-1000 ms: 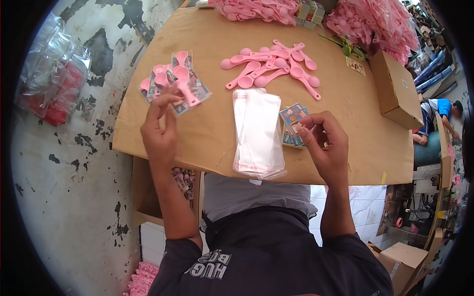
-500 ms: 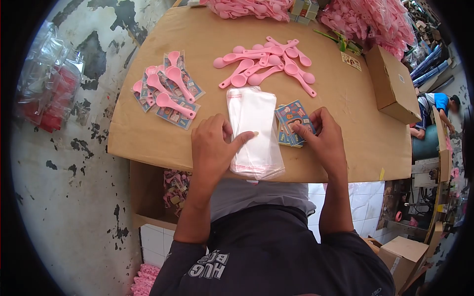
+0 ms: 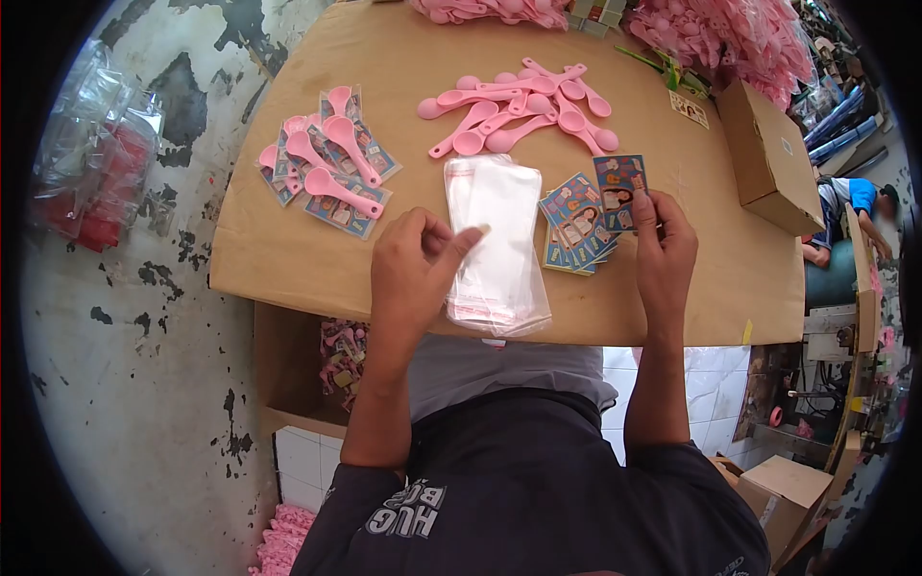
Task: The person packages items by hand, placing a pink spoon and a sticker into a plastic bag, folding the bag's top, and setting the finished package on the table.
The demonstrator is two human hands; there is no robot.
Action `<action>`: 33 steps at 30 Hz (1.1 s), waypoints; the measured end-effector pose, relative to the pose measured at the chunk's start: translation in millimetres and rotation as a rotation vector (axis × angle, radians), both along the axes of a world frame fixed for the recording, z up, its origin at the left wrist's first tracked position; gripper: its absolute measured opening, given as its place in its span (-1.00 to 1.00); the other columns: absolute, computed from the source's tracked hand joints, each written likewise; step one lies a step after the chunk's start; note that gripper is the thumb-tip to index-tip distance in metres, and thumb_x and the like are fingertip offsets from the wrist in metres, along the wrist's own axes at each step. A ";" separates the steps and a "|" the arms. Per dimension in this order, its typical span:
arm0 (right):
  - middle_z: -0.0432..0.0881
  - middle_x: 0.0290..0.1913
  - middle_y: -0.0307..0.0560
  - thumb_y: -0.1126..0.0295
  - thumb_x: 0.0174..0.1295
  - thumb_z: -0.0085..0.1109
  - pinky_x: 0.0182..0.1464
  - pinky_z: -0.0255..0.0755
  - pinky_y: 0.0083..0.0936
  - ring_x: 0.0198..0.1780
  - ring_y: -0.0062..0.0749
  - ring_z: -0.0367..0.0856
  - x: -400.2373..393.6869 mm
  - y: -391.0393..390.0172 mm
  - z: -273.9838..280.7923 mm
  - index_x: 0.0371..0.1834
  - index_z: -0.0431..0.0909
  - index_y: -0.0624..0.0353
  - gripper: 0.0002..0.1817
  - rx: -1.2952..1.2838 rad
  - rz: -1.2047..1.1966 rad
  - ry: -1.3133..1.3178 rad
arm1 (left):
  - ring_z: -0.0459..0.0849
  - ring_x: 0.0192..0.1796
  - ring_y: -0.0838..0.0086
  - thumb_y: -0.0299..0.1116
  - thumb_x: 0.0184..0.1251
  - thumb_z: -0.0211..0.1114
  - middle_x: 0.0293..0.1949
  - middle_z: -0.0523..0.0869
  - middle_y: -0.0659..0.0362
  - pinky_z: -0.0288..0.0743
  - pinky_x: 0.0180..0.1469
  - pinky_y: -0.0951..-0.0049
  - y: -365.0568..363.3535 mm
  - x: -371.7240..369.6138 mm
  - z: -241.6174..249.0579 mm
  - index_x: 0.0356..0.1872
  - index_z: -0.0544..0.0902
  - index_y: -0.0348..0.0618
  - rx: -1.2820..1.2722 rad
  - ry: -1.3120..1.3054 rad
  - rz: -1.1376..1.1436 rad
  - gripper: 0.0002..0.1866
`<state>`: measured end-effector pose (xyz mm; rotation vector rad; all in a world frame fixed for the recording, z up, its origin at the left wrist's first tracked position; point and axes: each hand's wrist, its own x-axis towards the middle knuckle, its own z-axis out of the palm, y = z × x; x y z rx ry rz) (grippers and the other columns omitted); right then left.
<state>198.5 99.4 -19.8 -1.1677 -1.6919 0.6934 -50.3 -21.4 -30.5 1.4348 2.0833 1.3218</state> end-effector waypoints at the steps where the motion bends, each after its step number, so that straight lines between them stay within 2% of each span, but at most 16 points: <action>1: 0.65 -0.36 -0.24 0.26 0.55 0.14 -0.30 0.37 -0.57 -0.35 -0.68 0.48 -1.3 -2.0 4.2 -0.12 0.68 0.34 -0.69 -0.043 -0.007 0.064 | 0.42 -0.48 0.65 -0.26 0.44 0.42 -0.55 0.55 0.30 0.35 -0.41 0.52 -0.3 0.1 -1.2 -0.35 0.64 -0.32 0.014 0.137 -0.031 -0.70; 2: 0.65 -0.36 -0.24 0.26 0.55 0.14 -0.30 0.37 -0.57 -0.35 -0.68 0.48 -2.0 -4.3 7.1 -0.12 0.68 0.34 -0.69 -0.044 -0.008 0.065 | 0.42 -0.48 0.65 -0.26 0.44 0.42 -0.55 0.55 0.30 0.35 -0.41 0.52 -1.0 -0.3 -0.1 -0.35 0.64 -0.32 0.013 0.138 -0.032 -0.70; 4: 0.61 -0.37 -0.31 0.23 0.59 0.09 -0.36 0.32 -0.67 -0.41 -0.73 0.43 -2.4 -10.1 11.7 -0.10 0.66 0.31 -0.68 -0.145 0.068 0.239 | 0.44 -0.47 0.67 -0.26 0.44 0.42 -0.52 0.59 0.30 0.36 -0.39 0.54 -2.2 -2.9 3.6 -0.39 0.64 -0.29 -0.152 -0.108 -0.035 -0.70; 8: 0.57 -0.38 -0.36 0.23 0.60 0.07 -0.41 0.27 -0.75 -0.45 -0.80 0.38 -2.7 -21.4 15.1 -0.08 0.63 0.28 -0.69 -0.229 0.164 0.330 | 0.48 -0.43 0.69 -0.32 0.48 0.37 -0.44 0.66 0.27 0.37 -0.33 0.59 -5.2 -12.2 4.8 -0.36 0.61 -0.26 -0.154 -0.277 -0.021 -0.76; 10: 0.55 -0.38 -0.36 0.26 0.59 0.10 -0.44 0.27 -0.77 -0.47 -0.82 0.38 -4.9 -27.1 15.1 -0.05 0.61 0.27 -0.74 -0.327 0.267 0.359 | 0.57 -0.38 0.66 -0.39 0.55 0.28 -0.36 0.74 0.21 0.42 -0.27 0.62 -7.5 -16.9 0.8 -0.20 0.55 -0.23 0.053 -0.511 -0.030 -0.86; 11: 0.55 -0.38 -0.36 0.26 0.59 0.10 -0.44 0.27 -0.77 -0.47 -0.82 0.38 -7.0 -30.6 15.9 -0.05 0.61 0.27 -0.74 -0.327 0.267 0.360 | 0.57 -0.38 0.66 -0.39 0.55 0.28 -0.36 0.74 0.21 0.42 -0.27 0.62 -6.9 -17.4 -2.3 -0.20 0.55 -0.23 0.052 -0.510 -0.030 -0.86; 13: 0.57 -0.35 -0.34 0.31 0.56 0.14 -0.44 0.30 -0.77 -0.48 -0.80 0.39 -11.7 -37.7 18.6 -0.02 0.59 0.28 -0.78 -0.379 0.369 0.328 | 0.67 -0.32 0.60 -0.44 0.57 0.23 -0.36 0.74 0.19 0.49 -0.24 0.60 -6.3 -18.3 -7.8 -0.08 0.46 -0.19 0.263 -0.726 -0.094 -0.88; 14: 0.60 -0.34 -0.32 0.35 0.53 0.18 -0.44 0.31 -0.76 -0.49 -0.79 0.41 -13.2 -40.1 19.5 0.00 0.58 0.29 -0.80 -0.401 0.395 0.334 | 0.67 -0.32 0.60 -0.44 0.57 0.23 -0.36 0.74 0.19 0.49 -0.24 0.60 -7.1 -17.8 -6.4 -0.08 0.46 -0.19 0.265 -0.725 -0.092 -0.88; 16: 0.61 -0.33 -0.32 0.36 0.52 0.19 -0.45 0.32 -0.76 -0.49 -0.79 0.42 -17.0 -44.5 21.1 0.00 0.58 0.28 -0.80 -0.417 0.423 0.340 | 0.74 -0.21 0.49 -0.45 0.56 0.25 -0.26 0.76 0.15 0.62 -0.14 0.55 -10.1 -14.2 -0.9 0.08 0.46 -0.21 0.271 -0.809 -0.104 -0.78; 17: 0.62 -0.31 -0.31 0.37 0.52 0.20 -0.45 0.32 -0.75 -0.49 -0.78 0.44 -18.8 -46.5 21.9 0.00 0.57 0.28 -0.81 -0.435 0.448 0.348 | 0.74 -0.21 0.49 -0.45 0.56 0.25 -0.26 0.76 0.15 0.62 -0.14 0.55 -11.0 -10.8 1.4 0.08 0.46 -0.21 0.274 -0.809 -0.102 -0.78; 19: 0.63 -0.31 -0.30 0.38 0.51 0.20 -0.45 0.32 -0.75 -0.48 -0.78 0.45 -22.2 -49.4 24.0 0.00 0.57 0.28 -0.81 -0.441 0.463 0.365 | 0.76 -0.14 0.43 -0.47 0.55 0.25 -0.12 0.76 0.11 0.70 0.01 0.50 -12.5 -4.7 5.1 0.25 0.45 -0.24 0.422 -1.242 -0.128 -0.66; 20: 0.64 -0.31 -0.30 0.38 0.51 0.21 -0.45 0.32 -0.75 -0.48 -0.78 0.46 -23.3 -50.5 24.9 0.00 0.57 0.28 -0.82 -0.451 0.474 0.382 | 0.76 -0.14 0.43 -0.47 0.55 0.25 -0.12 0.76 0.11 0.70 0.01 0.50 -14.6 -5.9 0.7 0.25 0.45 -0.24 0.425 -1.241 -0.128 -0.66; 22: 0.63 -0.31 -0.30 0.38 0.51 0.21 -0.46 0.32 -0.74 -0.48 -0.77 0.45 -24.6 -51.8 26.5 -0.01 0.57 0.28 -0.82 -0.448 0.478 0.384 | 0.77 -0.04 0.38 -0.47 0.55 0.25 0.02 0.74 0.05 0.73 0.12 0.44 -19.0 -9.7 -13.8 0.37 0.41 -0.21 0.461 -1.764 -0.299 -0.56; 26: 0.64 -0.31 -0.30 0.39 0.50 0.23 -0.45 0.33 -0.73 -0.48 -0.77 0.45 -25.6 -53.8 25.8 0.00 0.58 0.29 -0.82 -0.435 0.489 0.376 | 0.78 0.04 0.33 -0.46 0.55 0.25 0.03 0.75 0.04 0.72 0.15 0.42 -20.4 1.5 -11.5 0.31 0.47 -0.19 0.501 -1.799 -0.250 -0.62; 28: 0.64 -0.32 -0.30 0.39 0.49 0.24 -0.44 0.34 -0.73 -0.46 -0.77 0.46 -26.2 -55.1 24.4 -0.01 0.59 0.29 -0.82 -0.413 0.478 0.309 | 0.76 0.13 0.27 -0.44 0.55 0.26 0.08 0.75 -0.01 0.72 0.16 0.38 -18.5 5.4 4.7 0.20 0.55 -0.19 0.486 -1.595 -0.283 -0.72; 33: 0.64 -0.35 -0.31 0.39 0.47 0.26 -0.42 0.36 -0.73 -0.43 -0.78 0.47 -27.4 -58.7 26.8 -0.02 0.62 0.30 -0.81 -0.415 0.484 0.205 | 0.79 0.09 0.22 -0.42 0.50 0.32 -0.01 0.79 -0.05 0.74 0.13 0.34 -12.1 13.5 16.0 0.07 0.61 -0.21 0.524 -1.329 -0.221 -0.79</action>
